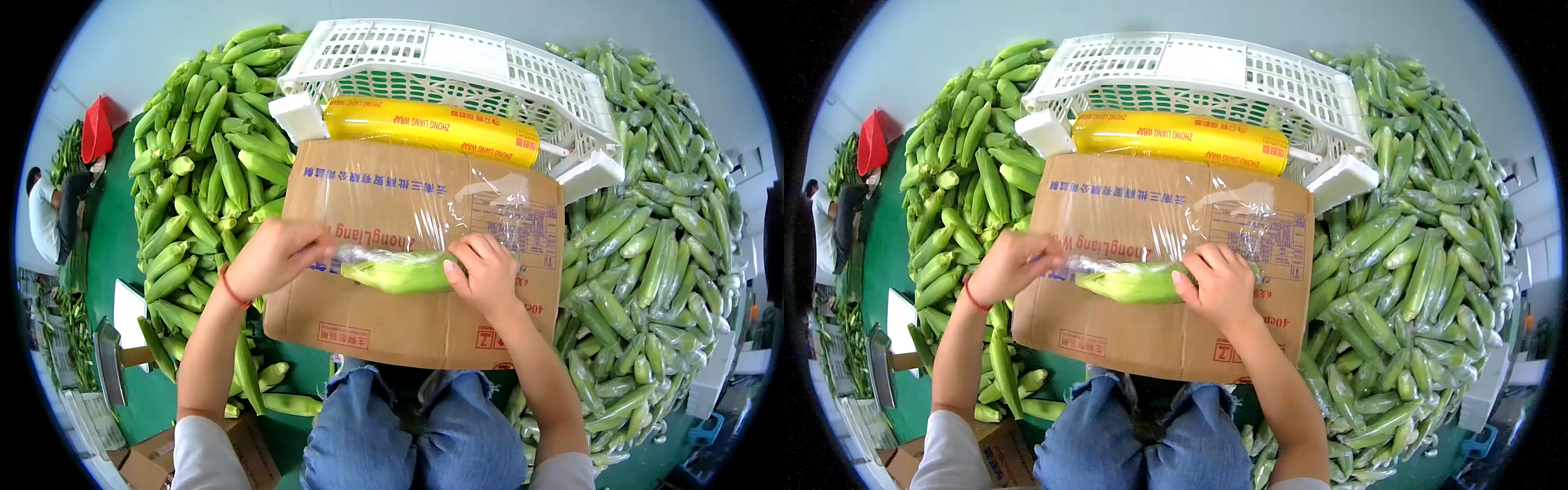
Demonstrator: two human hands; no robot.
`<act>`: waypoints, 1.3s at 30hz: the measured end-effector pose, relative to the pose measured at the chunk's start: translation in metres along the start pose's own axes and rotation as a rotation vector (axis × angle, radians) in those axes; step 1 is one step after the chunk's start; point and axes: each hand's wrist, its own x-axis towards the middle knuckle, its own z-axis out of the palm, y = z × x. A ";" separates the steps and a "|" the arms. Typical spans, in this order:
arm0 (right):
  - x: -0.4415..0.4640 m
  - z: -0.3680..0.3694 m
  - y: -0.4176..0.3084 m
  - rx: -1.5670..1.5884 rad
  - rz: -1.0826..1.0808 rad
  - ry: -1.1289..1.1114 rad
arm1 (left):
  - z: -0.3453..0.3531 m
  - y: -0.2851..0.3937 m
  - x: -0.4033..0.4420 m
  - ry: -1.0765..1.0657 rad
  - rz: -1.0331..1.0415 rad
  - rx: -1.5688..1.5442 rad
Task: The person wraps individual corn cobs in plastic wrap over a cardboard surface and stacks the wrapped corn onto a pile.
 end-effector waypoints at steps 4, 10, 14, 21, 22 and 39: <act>0.001 -0.001 0.003 0.021 -0.041 -0.020 | 0.059 -0.011 0.055 -0.255 0.072 0.481; 0.001 -0.037 -0.042 -0.059 0.351 -0.683 | 0.087 0.061 -0.039 -0.217 -0.159 0.308; -0.006 -0.042 -0.060 0.050 0.378 -0.689 | 0.099 0.068 -0.059 -0.159 -0.139 0.289; 0.011 -0.006 -0.034 -0.175 -0.107 -0.325 | 0.071 0.032 0.075 -0.145 -0.389 0.331; 0.008 -0.006 -0.031 -0.142 -0.082 -0.380 | 0.082 0.033 0.061 -0.171 -0.223 0.420; 0.069 0.009 0.004 -0.101 -0.136 -0.388 | 0.081 -0.020 0.182 -0.636 -0.166 0.602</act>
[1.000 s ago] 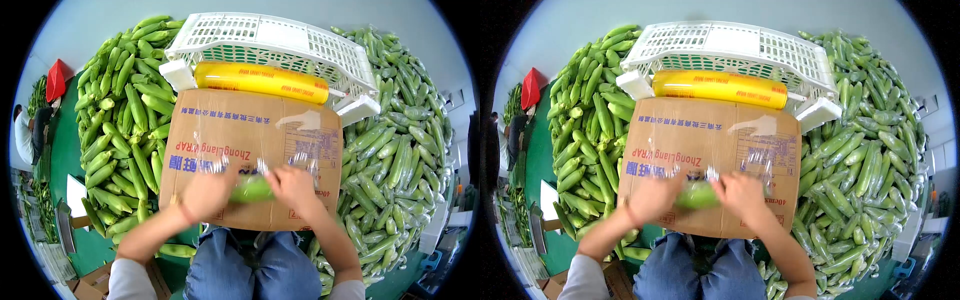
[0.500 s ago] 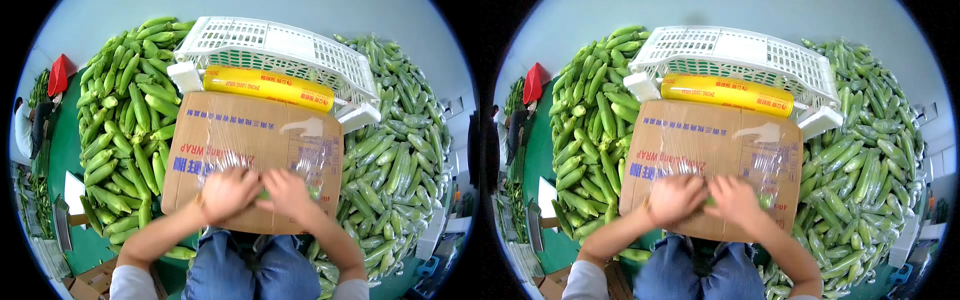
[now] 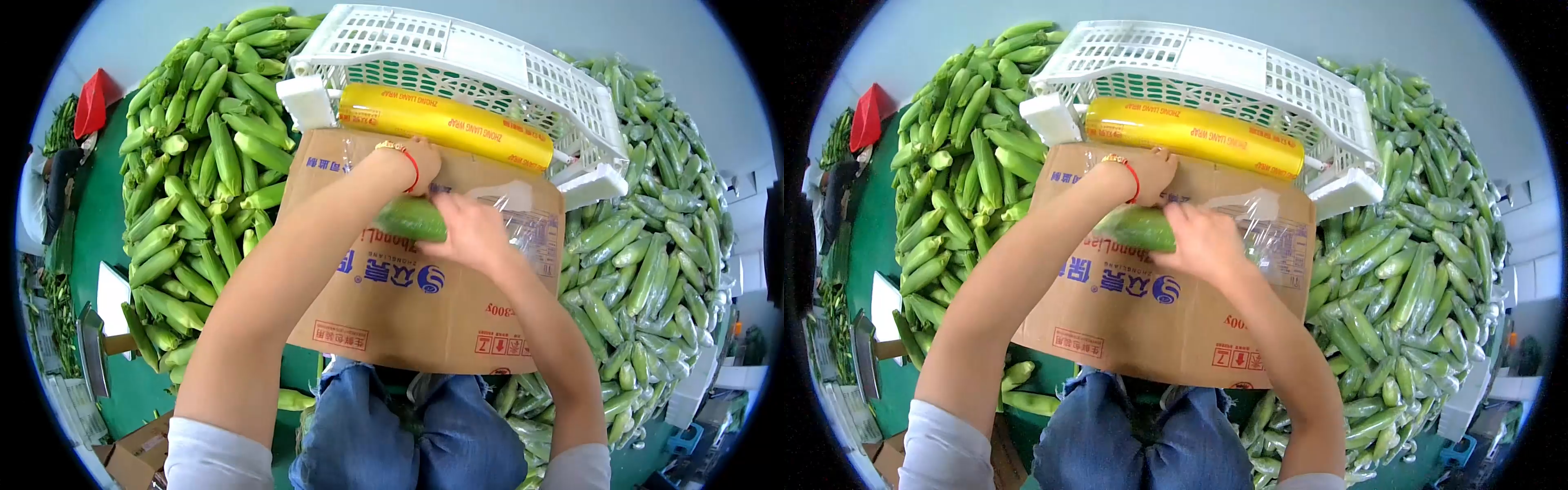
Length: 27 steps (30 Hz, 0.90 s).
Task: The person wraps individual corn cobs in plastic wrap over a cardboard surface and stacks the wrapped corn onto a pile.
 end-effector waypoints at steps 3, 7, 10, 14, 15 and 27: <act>-0.031 -0.017 -0.026 0.085 0.031 -0.097 | 0.015 -0.004 -0.002 0.128 0.015 0.015; -0.093 -0.066 -0.053 0.459 0.031 -0.629 | 0.010 -0.008 -0.014 0.116 0.038 -0.098; -0.140 -0.077 -0.064 0.797 0.296 -0.615 | 0.035 -0.005 -0.040 0.546 0.166 -0.555; -0.147 -0.068 -0.067 1.580 1.054 -0.361 | 0.055 0.082 -0.123 1.000 0.443 -0.520; -0.134 -0.074 -0.068 1.866 1.060 -0.457 | 0.061 0.095 -0.118 1.109 0.423 -0.882; -0.107 -0.037 -0.071 1.106 0.464 -0.141 | 0.071 0.068 -0.128 0.894 -0.188 -2.328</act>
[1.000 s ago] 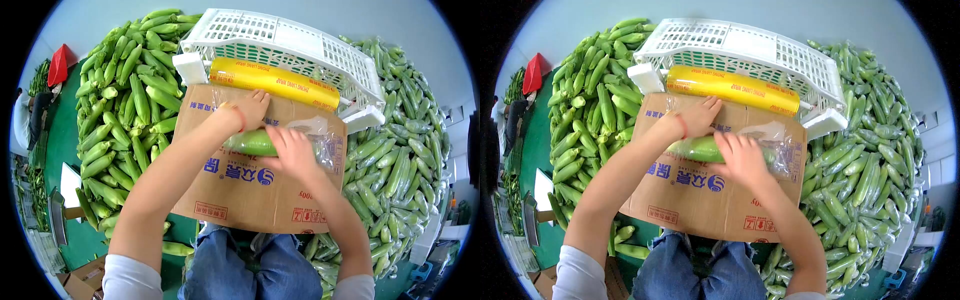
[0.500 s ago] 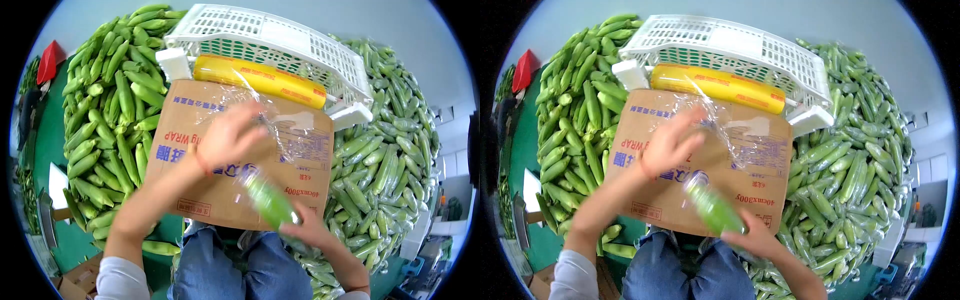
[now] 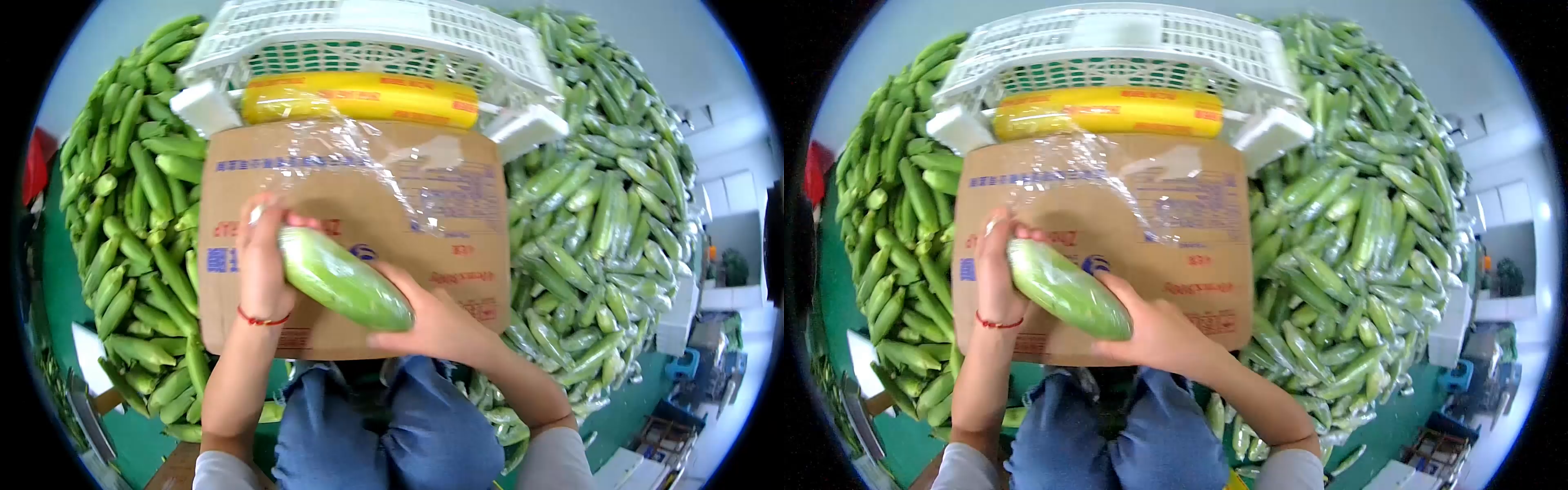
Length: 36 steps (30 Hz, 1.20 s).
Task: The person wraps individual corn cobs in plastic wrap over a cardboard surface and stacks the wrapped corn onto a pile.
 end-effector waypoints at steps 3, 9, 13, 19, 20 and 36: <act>-0.015 -0.011 -0.017 -0.838 -0.231 0.312 | -0.055 -0.028 0.010 0.036 -0.150 -0.199; 0.007 -0.049 -0.046 0.015 -1.046 0.592 | -0.064 -0.030 -0.054 -0.052 -0.395 0.011; -0.001 -0.028 -0.053 0.865 -0.826 0.415 | -0.126 -0.040 -0.060 -0.524 -0.637 -0.070; -0.011 -0.045 -0.039 1.096 -0.746 0.932 | -0.010 -0.031 -0.084 -0.617 0.546 1.198; -0.019 -0.028 -0.032 1.012 -0.675 0.885 | 0.003 -0.036 -0.076 -0.740 0.551 1.225; -0.278 -0.255 0.154 1.100 -0.559 1.730 | -0.060 -0.028 -0.053 -0.591 0.673 1.748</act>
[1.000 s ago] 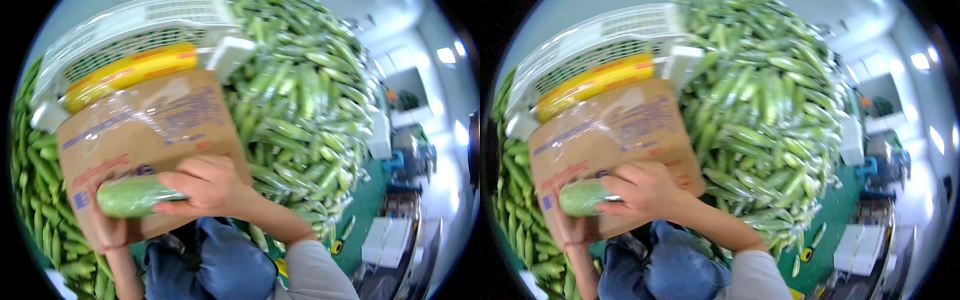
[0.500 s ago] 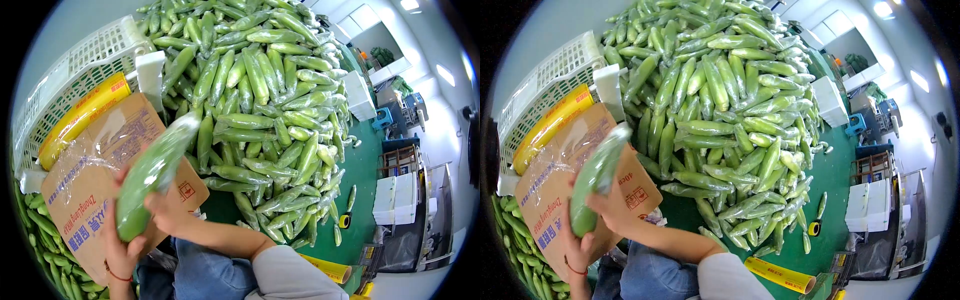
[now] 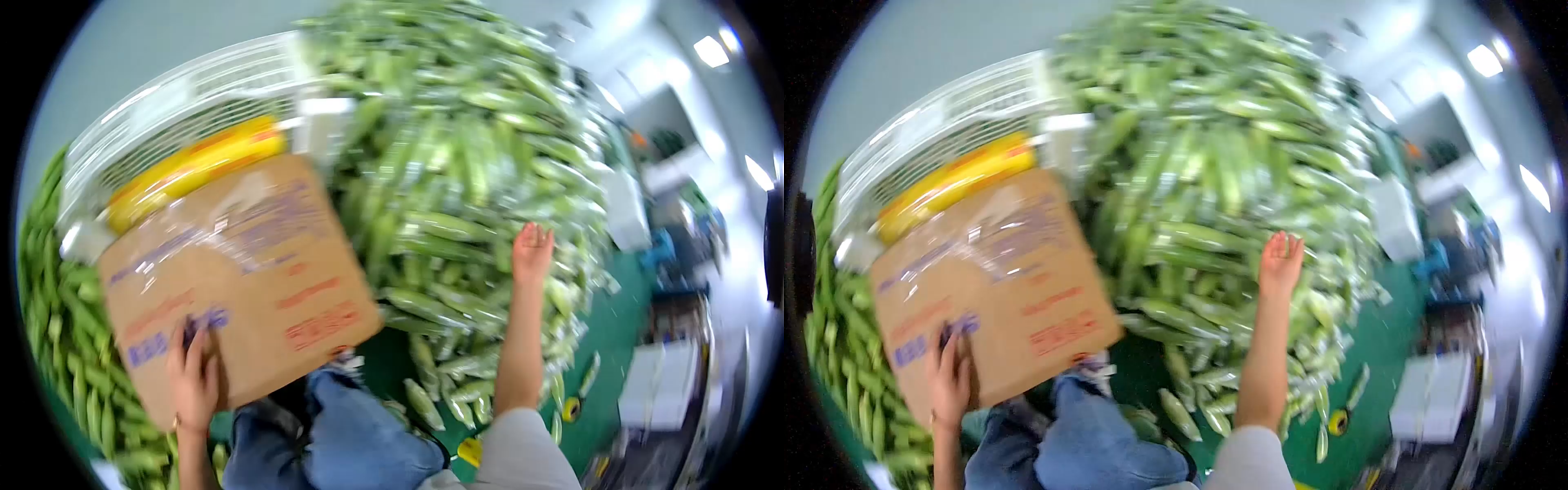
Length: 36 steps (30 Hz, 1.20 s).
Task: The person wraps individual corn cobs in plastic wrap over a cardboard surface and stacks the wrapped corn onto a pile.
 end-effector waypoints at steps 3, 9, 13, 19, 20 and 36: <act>-0.128 0.067 0.116 -0.824 0.255 -0.765 | -0.010 -0.020 0.020 0.099 -0.166 0.084; -0.224 0.148 0.266 -1.476 -0.787 -1.493 | -0.019 -0.109 0.111 0.369 0.047 0.243; -0.221 0.163 0.267 -1.338 -0.536 -1.578 | -0.036 -0.132 0.126 0.258 -0.110 0.161; -0.208 0.110 0.179 -1.337 -0.001 -1.344 | -0.057 -0.098 -0.015 0.304 0.332 0.058; -0.224 0.105 0.165 -1.380 0.119 -1.308 | -0.054 -0.086 -0.044 0.299 0.283 0.086; -0.263 0.070 0.140 -1.635 0.212 -1.479 | -0.002 -0.126 -0.277 0.665 -1.173 -0.526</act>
